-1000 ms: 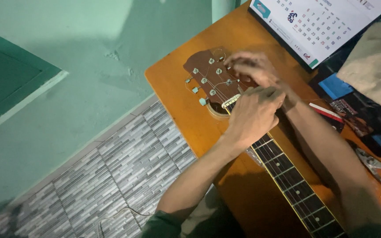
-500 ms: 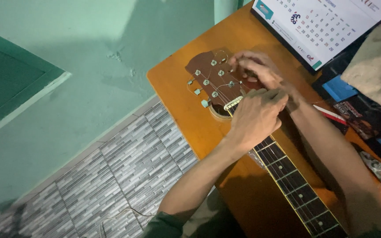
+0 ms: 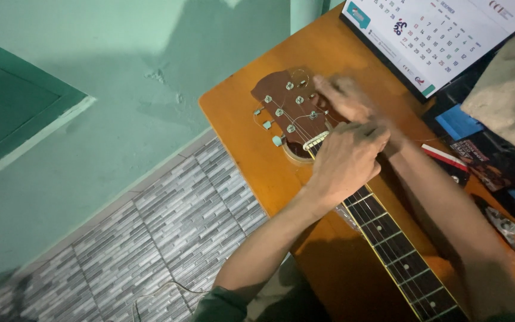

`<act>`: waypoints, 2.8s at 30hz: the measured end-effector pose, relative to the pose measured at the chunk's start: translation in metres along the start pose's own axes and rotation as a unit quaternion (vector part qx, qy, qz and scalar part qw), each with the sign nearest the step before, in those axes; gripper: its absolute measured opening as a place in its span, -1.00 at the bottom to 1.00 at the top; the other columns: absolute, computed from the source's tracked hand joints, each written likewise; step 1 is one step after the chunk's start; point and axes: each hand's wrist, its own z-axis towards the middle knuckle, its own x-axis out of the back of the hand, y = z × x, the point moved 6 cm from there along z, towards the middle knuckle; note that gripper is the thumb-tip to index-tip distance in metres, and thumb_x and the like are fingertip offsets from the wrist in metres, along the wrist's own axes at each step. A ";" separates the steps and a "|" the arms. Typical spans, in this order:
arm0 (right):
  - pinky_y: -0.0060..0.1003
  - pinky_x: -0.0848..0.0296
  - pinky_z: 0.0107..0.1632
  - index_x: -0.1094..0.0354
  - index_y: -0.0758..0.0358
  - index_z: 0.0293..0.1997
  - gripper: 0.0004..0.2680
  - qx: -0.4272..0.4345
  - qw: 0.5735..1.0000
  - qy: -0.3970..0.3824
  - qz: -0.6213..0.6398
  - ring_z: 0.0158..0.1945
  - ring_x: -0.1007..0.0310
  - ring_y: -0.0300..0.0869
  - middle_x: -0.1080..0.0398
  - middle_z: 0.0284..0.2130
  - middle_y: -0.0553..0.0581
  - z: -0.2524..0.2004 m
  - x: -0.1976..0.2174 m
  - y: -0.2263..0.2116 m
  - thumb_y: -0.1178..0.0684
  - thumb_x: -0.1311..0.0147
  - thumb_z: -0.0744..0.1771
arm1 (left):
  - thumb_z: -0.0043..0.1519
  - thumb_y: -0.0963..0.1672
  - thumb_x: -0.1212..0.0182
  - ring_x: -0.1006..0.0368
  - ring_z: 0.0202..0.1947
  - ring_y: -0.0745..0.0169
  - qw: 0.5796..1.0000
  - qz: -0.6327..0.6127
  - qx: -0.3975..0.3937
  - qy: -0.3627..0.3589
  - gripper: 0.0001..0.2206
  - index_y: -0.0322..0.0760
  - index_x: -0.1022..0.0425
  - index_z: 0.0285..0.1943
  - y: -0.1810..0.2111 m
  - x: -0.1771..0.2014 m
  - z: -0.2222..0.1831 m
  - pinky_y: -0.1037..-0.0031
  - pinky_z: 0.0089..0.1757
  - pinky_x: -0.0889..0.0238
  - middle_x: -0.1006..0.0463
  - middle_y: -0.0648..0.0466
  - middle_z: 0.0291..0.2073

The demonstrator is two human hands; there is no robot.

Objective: Restringing and tuning an acoustic guitar at a workbench using a tuner app on a tablet.

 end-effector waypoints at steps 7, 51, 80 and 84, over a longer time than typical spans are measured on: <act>0.01 -0.37 -0.03 -0.43 0.42 -0.03 -0.92 0.181 0.982 -0.007 0.061 -0.21 -0.48 0.07 -0.50 -0.29 0.34 0.003 -0.005 0.009 0.24 -0.12 0.41 | -0.07 -0.27 -0.19 -0.44 -0.61 0.05 1.000 0.002 0.000 -0.020 -0.86 -0.16 -0.39 -0.46 0.002 0.007 0.001 0.32 -0.39 -0.35 -0.38 0.12 -0.65; -0.16 -0.43 -0.02 -0.58 0.26 -0.19 -0.83 0.303 0.931 0.090 0.182 -0.17 -0.42 -0.05 -0.49 -0.23 0.29 -0.005 0.010 -0.007 0.35 -0.36 0.23 | 0.43 -0.13 -0.01 -0.04 -0.59 0.36 0.770 -0.530 0.017 0.354 -0.65 -0.31 -0.40 -0.48 -0.051 0.054 -0.070 0.57 -0.43 -0.05 -0.23 0.15 -0.66; -0.30 -0.48 -0.03 -0.55 0.28 -0.01 -0.86 0.192 0.957 0.018 0.215 -0.16 -0.51 -0.12 -0.56 -0.18 0.28 -0.005 0.014 0.006 0.28 -0.22 0.35 | 0.37 -0.10 -0.13 -0.16 -0.67 0.34 0.831 -0.450 0.006 0.327 -0.63 -0.33 -0.50 -0.54 -0.035 0.056 -0.064 0.57 -0.51 -0.13 -0.37 0.13 -0.72; -0.34 -0.37 -0.32 -0.48 0.27 0.11 -0.78 0.128 0.975 -0.028 0.181 -0.37 -0.35 -0.20 -0.53 -0.20 0.27 -0.010 0.020 0.007 -0.03 -0.04 0.44 | 0.39 -0.12 -0.10 -0.12 -0.66 0.38 0.834 -0.448 0.005 0.321 -0.64 -0.32 -0.49 -0.53 -0.035 0.057 -0.065 0.59 -0.52 -0.11 -0.35 0.14 -0.71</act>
